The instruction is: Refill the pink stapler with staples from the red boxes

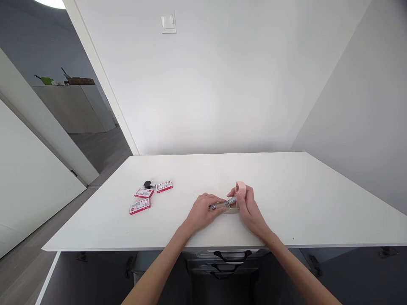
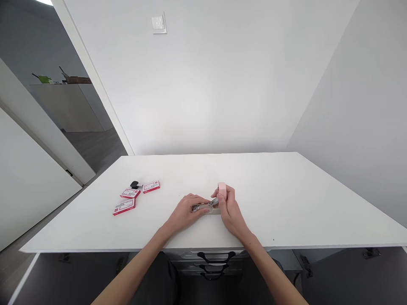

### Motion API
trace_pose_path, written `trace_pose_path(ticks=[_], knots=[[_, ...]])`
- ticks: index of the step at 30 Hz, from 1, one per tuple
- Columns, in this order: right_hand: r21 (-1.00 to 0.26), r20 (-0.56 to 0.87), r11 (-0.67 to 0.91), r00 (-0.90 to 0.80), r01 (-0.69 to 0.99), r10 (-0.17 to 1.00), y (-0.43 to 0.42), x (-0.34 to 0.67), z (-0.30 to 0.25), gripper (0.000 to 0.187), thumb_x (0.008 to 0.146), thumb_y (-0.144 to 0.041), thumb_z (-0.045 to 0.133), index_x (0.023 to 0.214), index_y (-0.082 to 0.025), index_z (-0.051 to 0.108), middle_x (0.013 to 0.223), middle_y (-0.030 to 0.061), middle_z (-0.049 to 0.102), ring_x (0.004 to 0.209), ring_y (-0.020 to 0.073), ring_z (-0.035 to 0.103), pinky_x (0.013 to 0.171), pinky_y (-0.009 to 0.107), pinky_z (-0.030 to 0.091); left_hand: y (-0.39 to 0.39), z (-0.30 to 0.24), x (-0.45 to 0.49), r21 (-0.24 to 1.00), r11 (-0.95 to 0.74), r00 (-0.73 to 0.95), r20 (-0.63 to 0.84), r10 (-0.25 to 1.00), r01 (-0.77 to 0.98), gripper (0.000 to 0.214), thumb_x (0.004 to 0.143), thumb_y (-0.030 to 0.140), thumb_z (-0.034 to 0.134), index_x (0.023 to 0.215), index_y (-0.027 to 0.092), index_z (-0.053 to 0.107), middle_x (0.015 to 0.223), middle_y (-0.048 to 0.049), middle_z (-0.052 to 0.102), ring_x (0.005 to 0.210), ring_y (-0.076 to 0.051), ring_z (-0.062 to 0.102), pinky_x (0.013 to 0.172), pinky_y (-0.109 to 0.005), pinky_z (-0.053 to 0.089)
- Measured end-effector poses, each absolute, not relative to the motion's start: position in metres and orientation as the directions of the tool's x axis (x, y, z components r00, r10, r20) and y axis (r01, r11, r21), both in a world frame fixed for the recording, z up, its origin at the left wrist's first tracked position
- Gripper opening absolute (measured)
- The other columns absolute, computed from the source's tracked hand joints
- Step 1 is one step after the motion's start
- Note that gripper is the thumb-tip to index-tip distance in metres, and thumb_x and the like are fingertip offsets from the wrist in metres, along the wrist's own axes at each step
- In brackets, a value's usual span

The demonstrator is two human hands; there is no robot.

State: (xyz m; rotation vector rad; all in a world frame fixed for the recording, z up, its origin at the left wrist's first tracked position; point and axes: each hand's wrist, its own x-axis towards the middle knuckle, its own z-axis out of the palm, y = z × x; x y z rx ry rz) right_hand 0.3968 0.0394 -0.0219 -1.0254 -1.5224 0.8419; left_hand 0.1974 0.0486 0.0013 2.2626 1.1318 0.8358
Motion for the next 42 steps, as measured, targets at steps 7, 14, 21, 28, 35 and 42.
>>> trace_pose_path(ticks=[7,14,21,28,35,42], knots=[[-0.932,0.359,0.357,0.017,0.067,0.933,0.037,0.408,-0.021,0.029,0.106,-0.054,0.036,0.112,-0.028,0.046,0.114,0.0071,0.058,0.112,0.0238,0.061,0.096,0.048,0.053,0.049,0.0,0.196,0.664,-0.506,0.448,0.277,0.85,0.551,0.022,0.094,0.042,0.065,0.107,0.03,0.076,0.111,-0.0005,0.077,0.1,-0.023,0.065,0.095,-0.038,0.046],[-0.957,0.289,0.286,0.065,0.045,0.955,0.02,0.436,-0.019,0.048,0.101,-0.055,0.052,0.138,-0.033,0.032,0.12,0.0067,0.065,0.12,0.0236,0.062,0.107,0.05,0.047,0.048,-0.001,0.195,0.666,-0.486,0.427,0.266,0.864,0.567,0.02,0.092,0.04,0.066,0.106,0.029,0.076,0.111,-0.0008,0.076,0.103,-0.024,0.064,0.094,-0.039,0.047],[-0.977,0.083,0.09,-0.041,0.195,0.996,0.011,0.48,-0.022,0.048,0.092,-0.062,0.06,0.127,-0.029,0.055,0.132,0.0099,0.068,0.123,0.0301,0.063,0.1,0.043,0.055,0.048,-0.002,0.195,0.671,-0.477,0.42,0.262,0.869,0.567,0.016,0.091,0.032,0.066,0.104,0.029,0.076,0.109,0.0004,0.077,0.103,-0.022,0.064,0.095,-0.039,0.047],[-0.967,0.162,0.167,-0.045,0.193,0.986,0.014,0.498,-0.035,0.052,0.086,-0.055,0.072,0.128,-0.027,0.058,0.132,0.0098,0.068,0.122,0.0303,0.064,0.103,0.045,0.054,0.046,0.001,0.195,0.688,-0.475,0.411,0.272,0.87,0.548,0.018,0.092,0.032,0.063,0.105,0.028,0.075,0.109,-0.0009,0.077,0.102,-0.022,0.065,0.095,-0.038,0.049],[-0.969,0.149,0.151,-0.025,0.193,0.989,0.015,0.497,-0.036,0.051,0.085,-0.053,0.075,0.127,-0.028,0.059,0.129,0.0097,0.069,0.12,0.0312,0.065,0.102,0.046,0.056,0.044,0.003,0.194,0.716,-0.42,0.334,0.27,0.903,0.557,0.021,0.095,0.036,0.058,0.108,0.026,0.071,0.109,-0.003,0.074,0.102,-0.022,0.067,0.09,-0.036,0.052],[-0.937,0.14,0.138,-0.015,0.321,0.99,0.011,0.496,-0.033,0.047,0.084,-0.056,0.073,0.121,-0.029,0.065,0.127,0.0076,0.07,0.117,0.0316,0.066,0.097,0.046,0.057,0.04,0.004,0.193,0.731,-0.365,0.267,0.253,0.93,0.577,0.027,0.099,0.044,0.051,0.11,0.027,0.07,0.112,-0.0034,0.072,0.096,-0.021,0.066,0.075,-0.032,0.052]])
